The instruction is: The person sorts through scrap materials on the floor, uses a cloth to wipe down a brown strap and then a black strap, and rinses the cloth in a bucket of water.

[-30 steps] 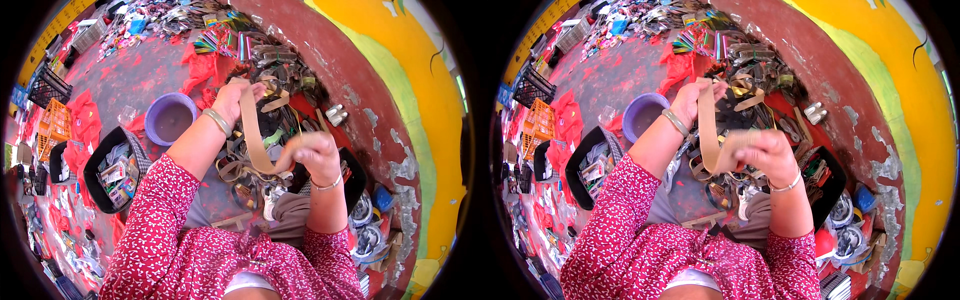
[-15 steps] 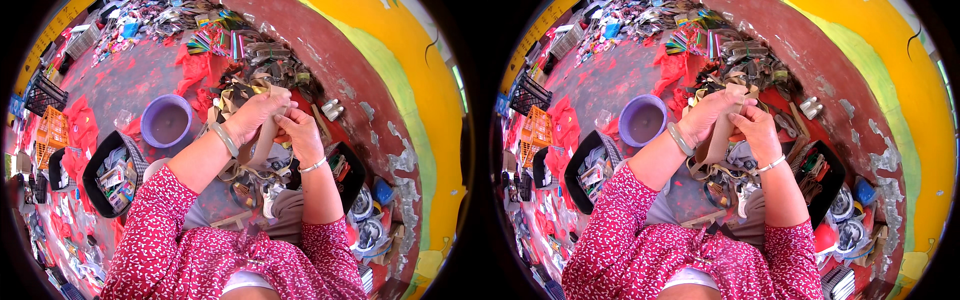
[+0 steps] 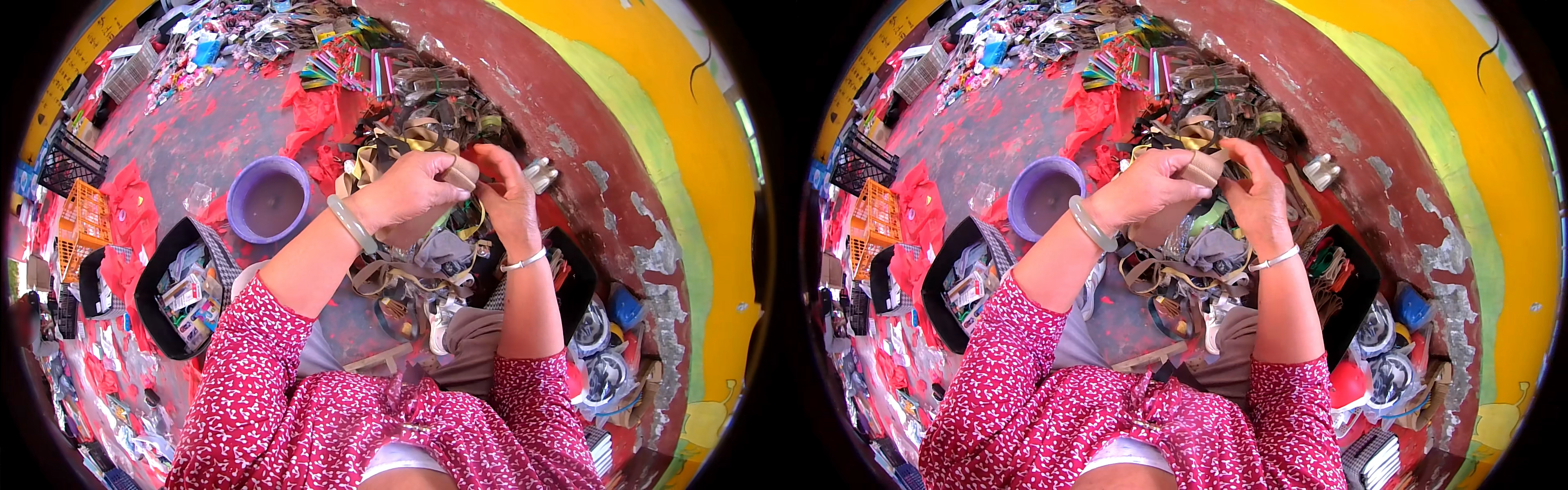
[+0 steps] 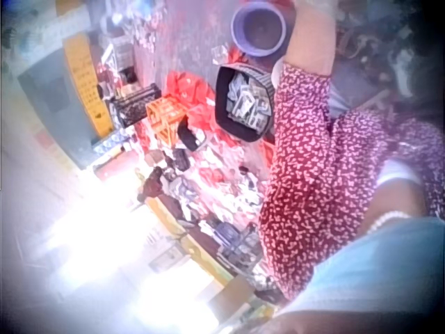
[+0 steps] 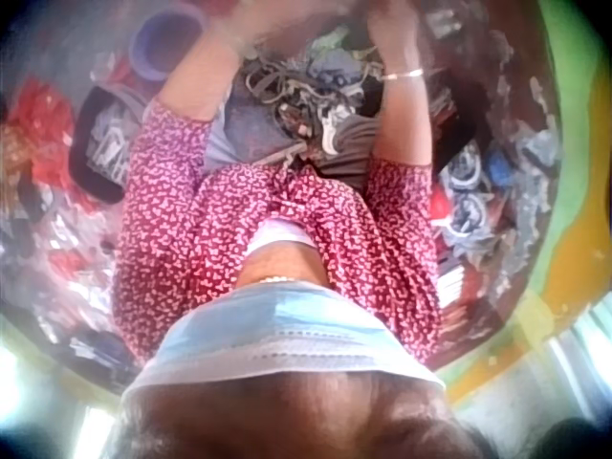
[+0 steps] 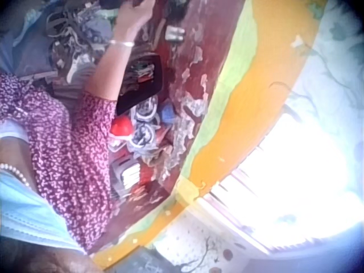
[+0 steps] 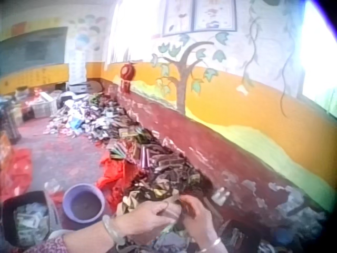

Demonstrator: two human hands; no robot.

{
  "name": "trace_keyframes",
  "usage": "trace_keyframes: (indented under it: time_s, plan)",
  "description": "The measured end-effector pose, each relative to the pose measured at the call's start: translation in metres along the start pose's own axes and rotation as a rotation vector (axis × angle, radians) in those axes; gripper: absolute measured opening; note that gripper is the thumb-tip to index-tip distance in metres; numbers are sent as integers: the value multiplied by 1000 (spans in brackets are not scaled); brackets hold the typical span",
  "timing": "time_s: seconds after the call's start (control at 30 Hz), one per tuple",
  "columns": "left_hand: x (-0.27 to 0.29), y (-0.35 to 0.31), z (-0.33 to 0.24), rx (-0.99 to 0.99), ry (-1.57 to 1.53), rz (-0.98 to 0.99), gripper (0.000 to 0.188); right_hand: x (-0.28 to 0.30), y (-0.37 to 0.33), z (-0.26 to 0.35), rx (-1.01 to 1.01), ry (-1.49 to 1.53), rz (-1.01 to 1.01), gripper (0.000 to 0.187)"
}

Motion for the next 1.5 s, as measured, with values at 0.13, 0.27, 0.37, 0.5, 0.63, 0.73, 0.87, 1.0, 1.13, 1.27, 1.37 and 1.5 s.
trace_keyframes:
  time_s: [0.13,0.27,0.37,0.5,0.63,0.73,0.87,1.0,1.13,1.27,1.37,1.5]
  plan:
    - [-7,-3,-8,-90,-203,16,20,-3,1,-4,14,70,62,26]
    - [-6,-6,-15,-154,-116,-83,21,-4,-2,-3,41,103,14,19]
    - [4,-8,-14,-310,293,-293,19,-13,-1,-1,-70,141,130,20]
    - [7,-5,-15,-319,248,-335,20,-13,-4,-7,-26,285,238,23]
    - [11,-2,-10,-415,72,-335,17,-25,-8,8,-97,537,294,25]
    - [7,1,-4,-327,-234,-252,18,-28,-9,2,-122,589,253,25]
    - [1,4,5,-215,-546,-135,27,-21,-6,-10,-151,564,213,21]
    - [6,7,9,-269,-499,-168,37,-11,-3,-3,-169,650,32,17]
    - [2,12,17,-180,7,-121,53,2,0,-10,-118,802,-163,21]
    - [-12,9,6,-150,179,-42,50,7,0,-15,-71,809,-296,22]
    - [-7,10,8,-105,232,-61,42,7,0,-13,-36,802,-345,21]
    - [-8,16,26,-36,-37,84,32,13,0,-13,-32,791,-408,22]
Point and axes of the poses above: each hand's wrist, its own y-axis towards the middle knuckle, its own x-axis out of the back of the hand, z = x × y, the point moved 5 cm from there along y, towards the middle knuckle, and after that the axes turned 9 degrees about z, right-handed, at the moved point
